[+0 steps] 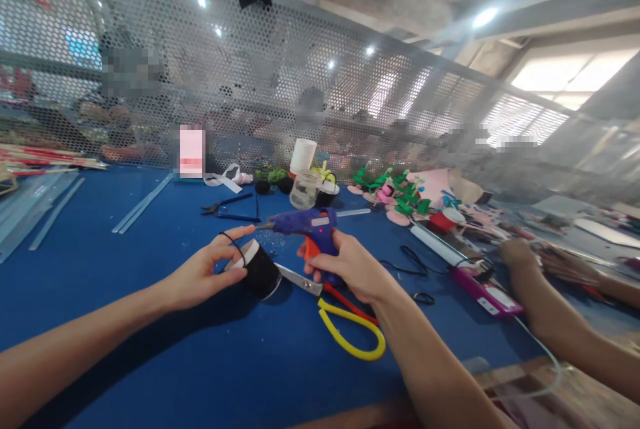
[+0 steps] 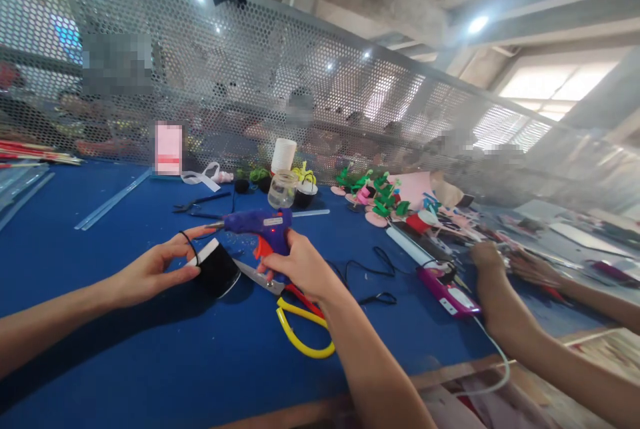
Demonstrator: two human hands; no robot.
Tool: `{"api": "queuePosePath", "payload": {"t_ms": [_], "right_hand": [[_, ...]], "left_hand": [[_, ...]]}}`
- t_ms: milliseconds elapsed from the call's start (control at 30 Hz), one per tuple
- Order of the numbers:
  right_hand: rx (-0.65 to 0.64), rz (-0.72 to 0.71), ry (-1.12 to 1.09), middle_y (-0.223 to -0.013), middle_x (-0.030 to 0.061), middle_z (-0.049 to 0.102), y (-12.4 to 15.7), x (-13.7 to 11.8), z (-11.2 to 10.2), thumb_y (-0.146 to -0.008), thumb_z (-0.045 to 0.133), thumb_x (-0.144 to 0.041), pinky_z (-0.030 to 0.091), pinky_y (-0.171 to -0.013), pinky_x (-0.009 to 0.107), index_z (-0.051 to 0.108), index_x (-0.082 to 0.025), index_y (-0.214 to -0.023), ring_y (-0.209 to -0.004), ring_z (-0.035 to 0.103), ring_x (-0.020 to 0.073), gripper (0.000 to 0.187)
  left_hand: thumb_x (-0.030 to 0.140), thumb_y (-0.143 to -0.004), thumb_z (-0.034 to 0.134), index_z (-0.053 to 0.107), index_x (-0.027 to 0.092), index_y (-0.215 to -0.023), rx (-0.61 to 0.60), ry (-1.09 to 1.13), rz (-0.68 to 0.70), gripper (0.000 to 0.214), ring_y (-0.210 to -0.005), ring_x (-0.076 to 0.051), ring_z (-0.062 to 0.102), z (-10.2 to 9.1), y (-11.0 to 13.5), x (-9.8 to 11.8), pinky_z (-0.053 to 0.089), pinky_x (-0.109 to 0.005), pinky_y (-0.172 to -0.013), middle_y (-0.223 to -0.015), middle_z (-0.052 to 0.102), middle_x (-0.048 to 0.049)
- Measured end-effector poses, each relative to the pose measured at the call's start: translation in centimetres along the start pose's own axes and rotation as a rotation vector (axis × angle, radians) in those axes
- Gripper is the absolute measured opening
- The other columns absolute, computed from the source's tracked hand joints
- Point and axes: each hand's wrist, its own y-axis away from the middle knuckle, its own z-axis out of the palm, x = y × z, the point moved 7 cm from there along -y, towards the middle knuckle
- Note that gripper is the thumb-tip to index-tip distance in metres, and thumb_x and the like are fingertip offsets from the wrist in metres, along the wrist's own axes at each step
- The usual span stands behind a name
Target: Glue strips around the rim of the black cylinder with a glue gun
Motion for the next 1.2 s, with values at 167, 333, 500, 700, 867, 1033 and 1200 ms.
{"api": "queuePosePath", "payload": {"t_ms": [167,333,500,700,867,1033,1200], "right_hand": [[-0.095,0.016,-0.173,-0.079,0.0027,0.064,0.2,0.5,1.8,-0.062,0.055,-0.010,0.044,-0.048,0.021,0.054,-0.015,-0.083,-0.055,0.058,0.0095,0.021],[-0.104,0.032,-0.205,-0.063,0.0007,0.063,0.3,0.8,1.9,-0.063,0.054,-0.010,0.040,-0.044,0.020,0.057,-0.014,-0.086,-0.048,0.053,0.0083,0.023],[-0.009,0.019,-0.121,-0.049,-0.0038,0.053,0.7,0.7,1.1,-0.066,0.059,-0.023,0.038,-0.043,0.020,0.060,-0.012,-0.079,-0.040,0.042,0.0051,0.017],[0.094,-0.020,0.144,-0.055,-0.0020,0.054,1.1,0.0,1.3,-0.065,0.058,-0.028,0.039,-0.039,0.021,0.057,-0.014,-0.070,-0.039,0.043,0.0062,0.015],[0.095,0.057,0.297,-0.041,-0.0050,0.045,1.6,0.1,2.1,-0.065,0.055,-0.028,0.038,-0.036,0.020,0.052,-0.017,-0.061,-0.034,0.044,0.0086,0.012],[0.091,0.010,0.382,-0.043,-0.0037,0.046,1.9,0.5,2.5,-0.068,0.053,-0.030,0.038,-0.036,0.022,0.053,-0.018,-0.062,-0.037,0.045,0.0107,0.013],[0.132,-0.181,0.503,-0.045,-0.0037,0.046,2.2,-0.7,2.8,-0.070,0.051,-0.025,0.037,-0.040,0.022,0.050,-0.019,-0.059,-0.039,0.043,0.0103,0.012]], "left_hand": [[0.031,-0.079,0.049,0.049,0.017,-0.065,0.030,-0.011,-0.011,0.019,-0.126,-0.026,0.028,-0.2,-0.2,-0.5,0.028,-0.041,-0.099,-0.135,0.035,-0.0098],[0.030,-0.079,0.049,0.050,0.017,-0.064,0.028,-0.021,-0.028,0.020,-0.124,-0.026,0.031,-0.3,-0.2,-0.4,0.028,-0.041,-0.099,-0.134,0.036,-0.0100],[0.030,-0.078,0.049,0.050,0.017,-0.064,0.036,-0.004,-0.034,0.020,-0.124,-0.025,0.032,-0.3,-0.2,-0.4,0.026,-0.042,-0.100,-0.135,0.035,-0.0092],[0.028,-0.079,0.048,0.047,0.017,-0.066,0.032,-0.006,-0.042,0.017,-0.122,-0.024,0.035,-0.2,-0.2,-0.5,0.029,-0.041,-0.099,-0.130,0.041,-0.0109],[0.027,-0.079,0.046,0.046,0.017,-0.066,0.036,-0.048,-0.041,0.017,-0.120,-0.024,0.038,-0.2,-0.2,-0.2,0.033,-0.039,-0.095,-0.126,0.045,-0.0115],[0.028,-0.079,0.045,0.046,0.018,-0.065,0.057,-0.029,-0.036,0.017,-0.119,-0.025,0.040,-0.2,-0.2,0.0,0.034,-0.039,-0.094,-0.122,0.049,-0.0117],[0.027,-0.079,0.045,0.045,0.018,-0.066,0.042,-0.017,-0.044,0.015,-0.121,-0.025,0.038,0.0,-0.2,-0.1,0.033,-0.039,-0.095,-0.126,0.046,-0.0136]]}}
